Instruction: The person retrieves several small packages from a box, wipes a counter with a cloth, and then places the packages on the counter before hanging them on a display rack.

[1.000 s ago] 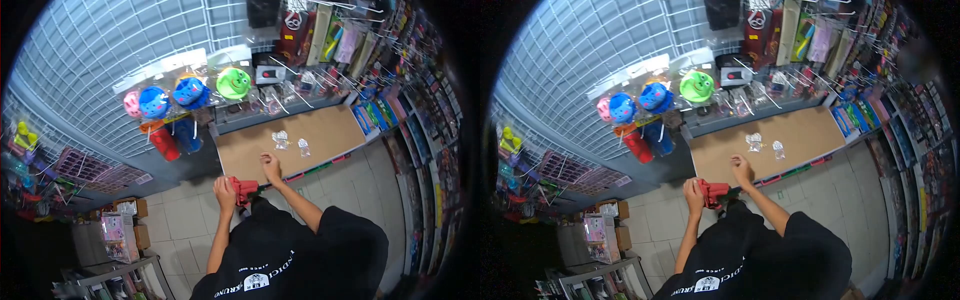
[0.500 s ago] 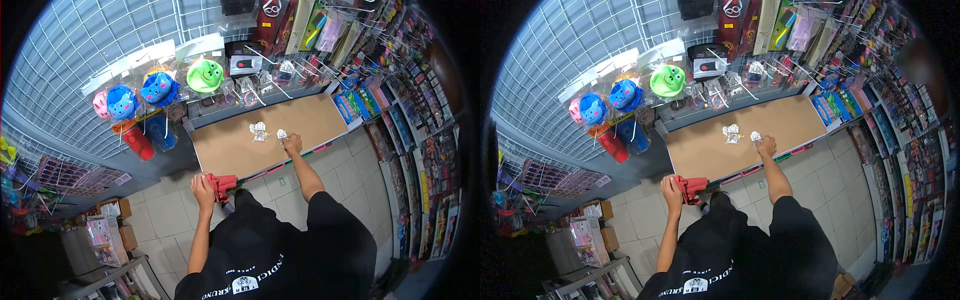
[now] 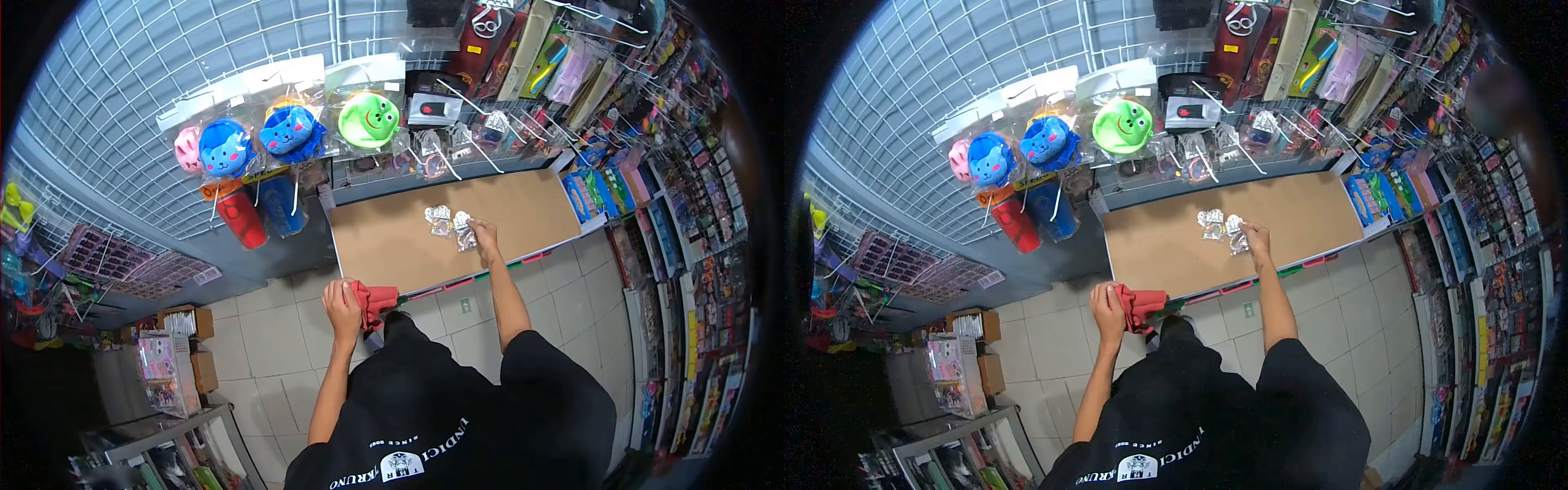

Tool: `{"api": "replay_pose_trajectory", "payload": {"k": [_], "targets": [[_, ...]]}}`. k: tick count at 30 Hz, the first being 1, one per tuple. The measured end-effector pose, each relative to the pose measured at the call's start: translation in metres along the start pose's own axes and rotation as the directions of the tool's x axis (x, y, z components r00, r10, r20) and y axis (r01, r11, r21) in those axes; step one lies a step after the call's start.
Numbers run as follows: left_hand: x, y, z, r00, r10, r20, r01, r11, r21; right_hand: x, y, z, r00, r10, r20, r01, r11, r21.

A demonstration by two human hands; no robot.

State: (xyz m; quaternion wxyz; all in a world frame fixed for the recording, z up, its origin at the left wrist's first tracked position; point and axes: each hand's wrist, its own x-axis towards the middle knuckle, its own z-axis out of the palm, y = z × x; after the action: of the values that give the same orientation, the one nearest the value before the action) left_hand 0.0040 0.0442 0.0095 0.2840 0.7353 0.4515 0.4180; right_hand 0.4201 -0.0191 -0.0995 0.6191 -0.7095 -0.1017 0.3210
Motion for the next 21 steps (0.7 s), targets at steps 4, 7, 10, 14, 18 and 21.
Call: {"api": "replay_pose_trajectory", "payload": {"k": [4, 7, 10, 14, 18, 21], "targets": [[0.0, 0.0, 0.001, 1.0, 0.006, -0.004, -0.006, 1.0, 0.002, -0.018, -0.041, 0.029, 0.988, 0.115, 0.101, -0.124, 0.988, 0.093], [0.0, 0.0, 0.0, 1.0, 0.009, -0.011, -0.009, 1.0, 0.001, 0.003, -0.023, 0.051, 0.991, 0.091, 0.098, -0.095, 0.995, 0.034], [-0.001, 0.0, 0.001, 1.0, 0.01, -0.015, -0.01, 1.0, 0.008, 0.021, 0.003, 0.064, 0.996, -0.05, -0.073, 0.018, 0.923, -0.385], [-0.002, -0.001, 0.002, 1.0, 0.005, -0.031, -0.005, 1.0, 0.014, 0.029, 0.024, 0.08, 0.975, -0.157, -0.16, 0.017, 0.766, -0.643], [-0.001, -0.001, 0.003, 0.999, -0.004, -0.034, 0.004, 1.0, 0.013, -0.025, -0.027, 0.096, 0.962, -0.218, -0.162, 0.005, 0.612, -0.791], [-0.002, -0.002, 0.003, 0.999, -0.006, -0.04, 0.007, 1.0, 0.017, -0.032, -0.031, 0.098, 0.962, -0.221, -0.159, 0.033, 0.675, -0.737]]}}
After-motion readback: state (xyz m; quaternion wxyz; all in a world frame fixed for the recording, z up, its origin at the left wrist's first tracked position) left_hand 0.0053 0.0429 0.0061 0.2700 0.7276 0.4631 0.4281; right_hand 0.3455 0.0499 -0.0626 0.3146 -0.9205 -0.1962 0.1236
